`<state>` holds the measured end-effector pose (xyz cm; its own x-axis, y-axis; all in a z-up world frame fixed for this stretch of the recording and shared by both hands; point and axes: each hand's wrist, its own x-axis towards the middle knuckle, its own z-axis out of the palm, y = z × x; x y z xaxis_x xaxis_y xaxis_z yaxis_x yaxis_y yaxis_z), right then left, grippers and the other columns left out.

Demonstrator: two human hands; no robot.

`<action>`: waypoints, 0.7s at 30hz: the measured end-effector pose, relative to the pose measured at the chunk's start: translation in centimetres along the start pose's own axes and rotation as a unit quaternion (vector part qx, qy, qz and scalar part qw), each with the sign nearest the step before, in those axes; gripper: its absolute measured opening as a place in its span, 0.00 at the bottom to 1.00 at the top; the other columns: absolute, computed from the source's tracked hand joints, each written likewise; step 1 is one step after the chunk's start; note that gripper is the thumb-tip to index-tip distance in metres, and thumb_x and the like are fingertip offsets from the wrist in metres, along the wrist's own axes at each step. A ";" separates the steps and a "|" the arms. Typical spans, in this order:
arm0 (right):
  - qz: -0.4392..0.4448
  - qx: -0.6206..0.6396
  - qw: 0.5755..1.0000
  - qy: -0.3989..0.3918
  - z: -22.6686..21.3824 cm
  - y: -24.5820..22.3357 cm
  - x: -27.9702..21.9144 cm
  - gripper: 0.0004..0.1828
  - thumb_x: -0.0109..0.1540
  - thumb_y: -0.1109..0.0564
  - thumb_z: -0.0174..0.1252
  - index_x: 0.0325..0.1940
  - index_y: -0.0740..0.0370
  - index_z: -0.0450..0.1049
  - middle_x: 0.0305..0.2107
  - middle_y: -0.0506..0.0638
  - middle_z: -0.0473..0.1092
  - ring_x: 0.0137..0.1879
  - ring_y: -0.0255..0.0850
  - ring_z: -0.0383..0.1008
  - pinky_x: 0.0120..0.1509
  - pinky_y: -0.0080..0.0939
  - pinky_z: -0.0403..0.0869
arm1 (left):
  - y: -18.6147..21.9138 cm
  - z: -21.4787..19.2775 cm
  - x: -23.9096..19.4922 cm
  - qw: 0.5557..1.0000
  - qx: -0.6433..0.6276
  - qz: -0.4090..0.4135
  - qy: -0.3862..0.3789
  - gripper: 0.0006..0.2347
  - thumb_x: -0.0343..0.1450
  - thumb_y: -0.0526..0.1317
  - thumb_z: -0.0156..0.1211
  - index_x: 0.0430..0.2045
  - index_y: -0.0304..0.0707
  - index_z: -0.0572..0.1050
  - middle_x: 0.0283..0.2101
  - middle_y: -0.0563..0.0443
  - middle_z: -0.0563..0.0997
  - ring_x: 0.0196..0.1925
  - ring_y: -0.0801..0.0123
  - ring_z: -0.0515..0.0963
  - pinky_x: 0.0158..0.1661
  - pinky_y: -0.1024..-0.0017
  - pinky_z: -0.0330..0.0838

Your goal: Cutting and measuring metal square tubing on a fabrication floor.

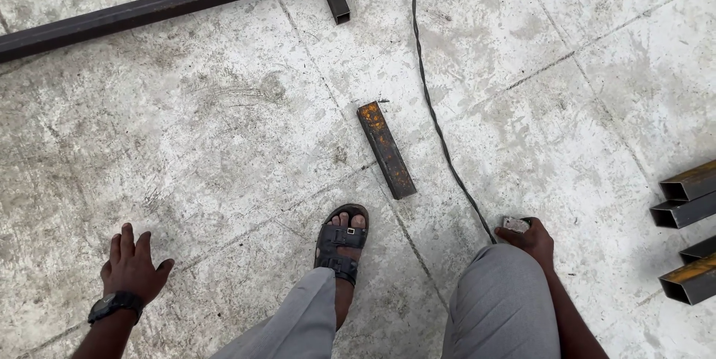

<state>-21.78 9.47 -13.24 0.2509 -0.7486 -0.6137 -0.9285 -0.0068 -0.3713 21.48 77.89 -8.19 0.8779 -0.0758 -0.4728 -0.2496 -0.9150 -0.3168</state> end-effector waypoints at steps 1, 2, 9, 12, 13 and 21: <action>0.001 0.001 1.000 0.001 0.1 0.0 0.4 0.39 0.54 0.42 0.74 0.56 0.73 0.72 0.36 0.65 0.78 0.39 0.52 0.83 0.42 0.52 0.80 | 0.2 -0.1 0.1 1.000 0.000 0.002 0.000 0.38 0.65 0.58 0.64 0.71 0.54 0.56 0.81 0.49 0.37 0.82 0.56 0.38 0.69 0.43 0.54; 0.001 -0.004 1.000 -0.004 0.1 0.1 0.8 0.39 0.53 0.42 0.74 0.58 0.71 0.71 0.37 0.65 0.78 0.39 0.52 0.83 0.42 0.51 0.80 | 0.5 -0.2 0.2 1.000 -0.003 0.009 0.006 0.38 0.65 0.58 0.64 0.71 0.54 0.56 0.81 0.49 0.38 0.82 0.56 0.39 0.69 0.44 0.54; 0.004 -0.026 0.999 -0.031 -0.3 -0.4 0.8 0.38 0.52 0.44 0.75 0.58 0.67 0.70 0.37 0.64 0.79 0.40 0.50 0.83 0.42 0.50 0.79 | 2.4 -0.2 1.6 0.998 -0.020 0.056 0.036 0.38 0.64 0.58 0.65 0.69 0.51 0.58 0.81 0.49 0.39 0.81 0.55 0.40 0.68 0.44 0.54; -0.022 0.000 0.999 -0.038 -0.4 0.1 0.9 0.35 0.53 0.43 0.73 0.54 0.68 0.72 0.35 0.64 0.80 0.39 0.49 0.83 0.42 0.49 0.79 | 4.0 -1.5 1.5 0.999 -0.003 0.051 0.018 0.37 0.65 0.59 0.64 0.70 0.54 0.57 0.81 0.49 0.39 0.82 0.56 0.39 0.68 0.44 0.55; -0.022 0.001 0.999 -0.036 -0.3 0.5 1.3 0.35 0.53 0.43 0.73 0.54 0.68 0.72 0.35 0.64 0.80 0.39 0.49 0.83 0.42 0.49 0.79 | 4.4 -1.6 1.7 0.998 -0.004 0.053 0.019 0.37 0.65 0.59 0.64 0.70 0.54 0.57 0.81 0.49 0.39 0.82 0.56 0.39 0.68 0.44 0.55; -0.015 -0.048 0.997 -0.049 0.0 0.3 1.8 0.34 0.54 0.41 0.73 0.53 0.67 0.71 0.34 0.62 0.79 0.39 0.50 0.83 0.42 0.51 0.79 | 5.4 -1.7 2.4 0.994 -0.001 0.094 0.056 0.37 0.65 0.59 0.62 0.70 0.53 0.58 0.81 0.47 0.40 0.82 0.55 0.40 0.69 0.46 0.53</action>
<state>-21.58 8.14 -14.47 0.2996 -0.6781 -0.6712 -0.9412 -0.0951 -0.3240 22.91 72.04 -9.63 0.8560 -0.2884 -0.4290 -0.4125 -0.8813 -0.2305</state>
